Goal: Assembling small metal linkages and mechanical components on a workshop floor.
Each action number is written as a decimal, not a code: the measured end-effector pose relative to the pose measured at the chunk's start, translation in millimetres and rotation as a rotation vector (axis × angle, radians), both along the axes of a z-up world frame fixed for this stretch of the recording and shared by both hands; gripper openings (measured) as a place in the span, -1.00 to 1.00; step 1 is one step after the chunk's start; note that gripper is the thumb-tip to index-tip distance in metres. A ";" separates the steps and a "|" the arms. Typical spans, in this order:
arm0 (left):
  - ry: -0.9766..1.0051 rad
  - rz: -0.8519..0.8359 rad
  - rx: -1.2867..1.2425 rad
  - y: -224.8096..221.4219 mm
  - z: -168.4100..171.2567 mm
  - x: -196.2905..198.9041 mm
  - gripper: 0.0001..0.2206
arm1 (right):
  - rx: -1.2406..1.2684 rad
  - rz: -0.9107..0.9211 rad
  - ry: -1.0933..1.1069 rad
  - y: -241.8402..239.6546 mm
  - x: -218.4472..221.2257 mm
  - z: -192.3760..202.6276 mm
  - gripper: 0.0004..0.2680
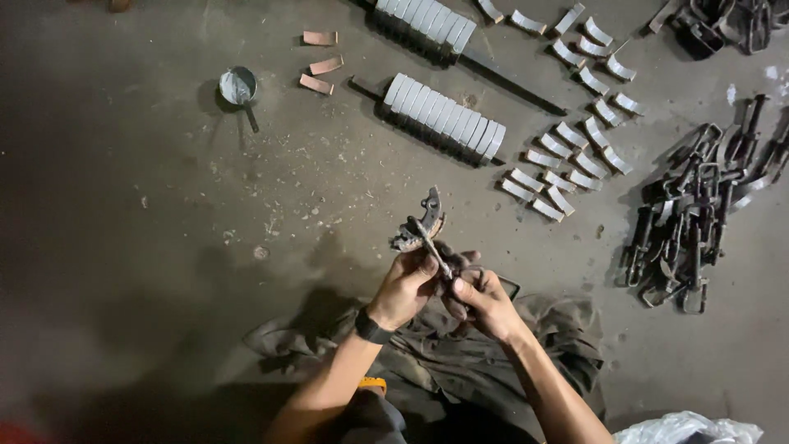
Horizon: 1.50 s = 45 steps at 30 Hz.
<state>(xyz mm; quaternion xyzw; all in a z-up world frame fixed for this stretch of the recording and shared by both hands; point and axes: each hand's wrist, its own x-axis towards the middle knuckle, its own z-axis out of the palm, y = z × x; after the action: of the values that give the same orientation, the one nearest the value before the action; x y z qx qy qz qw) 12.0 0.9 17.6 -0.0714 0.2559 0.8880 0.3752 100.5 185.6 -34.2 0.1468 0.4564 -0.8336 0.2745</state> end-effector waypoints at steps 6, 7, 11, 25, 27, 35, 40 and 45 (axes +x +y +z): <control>0.484 0.131 -0.586 -25.2 -35.2 -3.6 -0.82 | 0.965 0.078 0.246 3.5 -25.5 -2.8 -0.81; 0.487 0.139 -0.587 -31.6 -17.4 -14.8 -0.82 | 0.965 0.082 0.254 11.9 -26.5 -18.1 -0.81; 1.093 0.109 -1.387 -61.2 25.8 -39.4 -0.81 | 1.463 0.138 0.499 14.9 -34.3 -23.1 -0.61; 1.736 -0.067 -1.524 -95.3 34.1 -58.6 -0.74 | 1.309 0.766 -0.042 43.1 20.4 -14.7 -0.73; 1.778 -0.124 -1.523 -93.5 39.5 -58.1 -0.72 | 0.517 0.208 -0.190 38.6 0.1 61.7 -0.73; 1.842 -0.204 -1.449 -77.1 49.9 -58.6 -0.72 | 1.538 0.162 0.802 26.5 -62.3 217.0 -0.70; 1.887 -0.256 -1.379 -73.4 59.7 -57.0 -0.72 | 1.408 0.017 0.967 42.6 -53.5 145.7 -0.78; 1.895 -0.202 -1.372 -76.5 45.2 -49.7 -0.68 | 1.484 -0.187 0.997 17.8 -57.3 210.4 -0.77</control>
<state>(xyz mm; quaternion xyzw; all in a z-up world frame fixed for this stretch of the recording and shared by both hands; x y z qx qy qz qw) -37.8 -75.5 62.8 0.4515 0.8623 0.2288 -0.0133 43.2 203.3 176.2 -0.0559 0.9298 -0.3103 -0.1898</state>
